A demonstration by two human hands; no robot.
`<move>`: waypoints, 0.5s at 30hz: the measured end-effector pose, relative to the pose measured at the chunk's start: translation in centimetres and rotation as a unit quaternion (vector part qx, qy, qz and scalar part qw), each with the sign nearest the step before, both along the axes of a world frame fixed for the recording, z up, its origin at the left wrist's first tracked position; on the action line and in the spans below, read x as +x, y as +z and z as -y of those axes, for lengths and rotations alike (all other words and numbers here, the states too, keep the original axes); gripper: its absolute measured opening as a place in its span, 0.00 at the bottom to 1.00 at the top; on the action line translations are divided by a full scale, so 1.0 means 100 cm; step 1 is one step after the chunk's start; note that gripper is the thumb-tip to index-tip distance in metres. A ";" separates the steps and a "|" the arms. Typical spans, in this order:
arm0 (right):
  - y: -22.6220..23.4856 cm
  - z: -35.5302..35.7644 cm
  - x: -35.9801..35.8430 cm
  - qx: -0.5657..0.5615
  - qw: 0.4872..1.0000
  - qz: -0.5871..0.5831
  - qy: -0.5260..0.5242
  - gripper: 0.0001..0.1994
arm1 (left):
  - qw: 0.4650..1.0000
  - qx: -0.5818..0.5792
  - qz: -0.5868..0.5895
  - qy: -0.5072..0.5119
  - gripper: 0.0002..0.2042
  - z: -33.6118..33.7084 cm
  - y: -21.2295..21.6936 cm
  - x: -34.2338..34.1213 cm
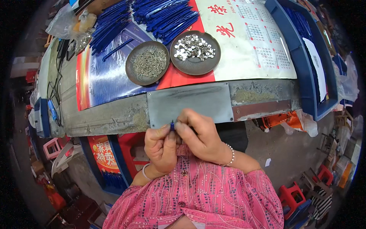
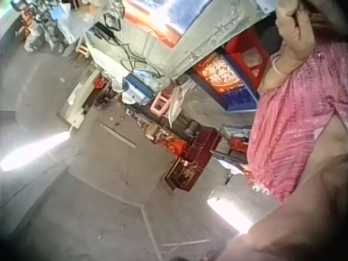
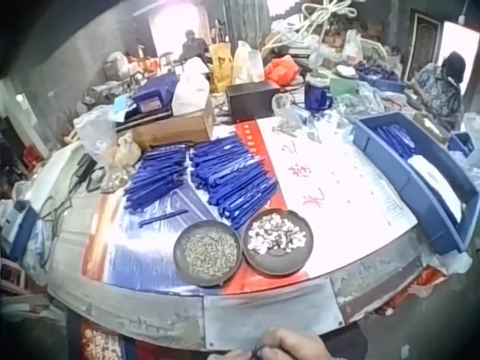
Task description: Manually assembling small silver metal components onto blue plastic parts at a factory workstation.
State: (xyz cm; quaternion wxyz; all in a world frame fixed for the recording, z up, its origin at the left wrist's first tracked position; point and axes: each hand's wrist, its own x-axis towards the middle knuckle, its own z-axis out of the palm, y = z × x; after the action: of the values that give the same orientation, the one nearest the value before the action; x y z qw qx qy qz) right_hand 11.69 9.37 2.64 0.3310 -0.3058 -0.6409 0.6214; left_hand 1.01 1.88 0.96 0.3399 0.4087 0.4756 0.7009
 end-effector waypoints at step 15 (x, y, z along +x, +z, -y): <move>0.005 -0.001 -0.002 0.083 0.996 0.030 -0.023 0.04 | 1.000 0.004 -0.017 -0.002 0.09 0.003 -0.006 -0.002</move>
State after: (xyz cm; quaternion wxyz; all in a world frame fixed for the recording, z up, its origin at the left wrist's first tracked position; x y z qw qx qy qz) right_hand 11.46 9.46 3.19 0.3501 -0.3108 -0.6928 0.5485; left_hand 0.80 1.60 0.34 0.3316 0.4227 0.4772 0.6955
